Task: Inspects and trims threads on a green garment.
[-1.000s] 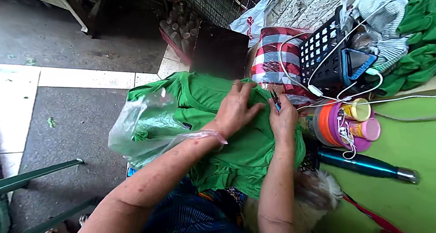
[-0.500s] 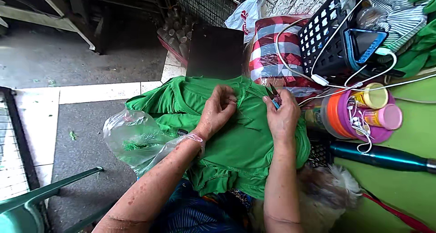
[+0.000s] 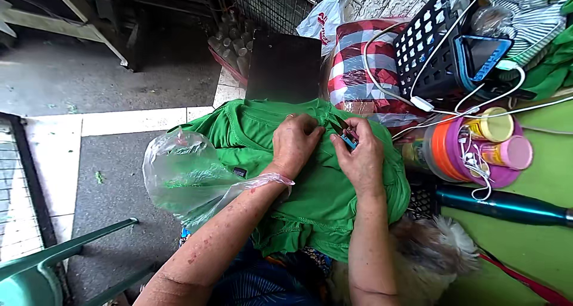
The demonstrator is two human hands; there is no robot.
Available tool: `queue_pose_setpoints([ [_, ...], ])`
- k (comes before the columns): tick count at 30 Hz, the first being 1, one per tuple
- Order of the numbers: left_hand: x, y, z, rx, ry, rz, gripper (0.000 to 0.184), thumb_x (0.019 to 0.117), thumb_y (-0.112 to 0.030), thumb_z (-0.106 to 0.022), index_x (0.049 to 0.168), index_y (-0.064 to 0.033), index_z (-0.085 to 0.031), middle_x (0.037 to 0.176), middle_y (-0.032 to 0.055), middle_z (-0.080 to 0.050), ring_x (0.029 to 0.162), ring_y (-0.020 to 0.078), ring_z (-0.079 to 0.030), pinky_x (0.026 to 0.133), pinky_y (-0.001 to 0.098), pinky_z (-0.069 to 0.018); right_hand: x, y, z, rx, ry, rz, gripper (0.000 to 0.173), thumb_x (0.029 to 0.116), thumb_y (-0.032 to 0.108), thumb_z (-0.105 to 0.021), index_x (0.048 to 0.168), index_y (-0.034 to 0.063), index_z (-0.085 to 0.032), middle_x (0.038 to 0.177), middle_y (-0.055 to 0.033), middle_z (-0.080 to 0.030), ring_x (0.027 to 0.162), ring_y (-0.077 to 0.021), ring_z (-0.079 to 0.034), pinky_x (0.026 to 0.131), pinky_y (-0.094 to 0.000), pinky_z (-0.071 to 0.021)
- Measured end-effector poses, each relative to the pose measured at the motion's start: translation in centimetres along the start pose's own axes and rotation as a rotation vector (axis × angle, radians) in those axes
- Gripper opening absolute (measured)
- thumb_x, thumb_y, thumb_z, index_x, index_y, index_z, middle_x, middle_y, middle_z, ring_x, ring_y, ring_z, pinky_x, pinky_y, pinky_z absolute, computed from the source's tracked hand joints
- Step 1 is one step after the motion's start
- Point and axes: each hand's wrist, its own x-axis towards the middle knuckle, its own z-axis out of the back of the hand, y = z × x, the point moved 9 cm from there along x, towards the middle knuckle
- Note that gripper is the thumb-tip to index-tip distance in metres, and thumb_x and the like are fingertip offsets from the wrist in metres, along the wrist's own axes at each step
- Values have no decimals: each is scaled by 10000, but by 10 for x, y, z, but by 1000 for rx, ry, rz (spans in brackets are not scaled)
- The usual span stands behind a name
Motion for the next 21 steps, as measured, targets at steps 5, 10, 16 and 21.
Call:
queue_pose_setpoints([
  [5, 5, 25, 1, -335, 66, 94, 148, 981, -183, -680, 955, -59, -756, 828, 2, -717, 725, 40, -652, 714, 255, -549, 1, -6, -1, 80, 75, -18, 326, 966, 89, -672, 1258, -32, -589, 999, -182, -679, 858, -287, -672, 741, -460, -543],
  [10, 2, 35, 0, -546, 107, 158, 127, 1007, -122, -634, 964, -21, -698, 802, -11, -706, 715, 23, -685, 718, 206, -590, 0, -2, 0, 107, 94, 58, 293, 930, 28, -706, 1211, -31, -650, 1019, -184, -710, 901, -279, -698, 793, -433, -561],
  [16, -8, 34, 2, -540, 184, 106, 165, 1050, -183, -577, 1052, -33, -647, 874, 11, -693, 763, 25, -677, 754, 213, -574, 1, 13, -3, -66, 179, 157, 256, 905, 19, -727, 1158, -15, -713, 1018, -206, -722, 939, -377, -705, 840, -572, -533],
  [21, -12, 33, 4, -579, 183, 98, 165, 1047, -200, -577, 1011, -58, -652, 851, -12, -676, 752, 22, -655, 753, 214, -559, 2, 24, -8, -196, 188, 190, 248, 897, 27, -732, 1143, 1, -730, 1019, -229, -716, 950, -410, -704, 805, -585, -526],
])
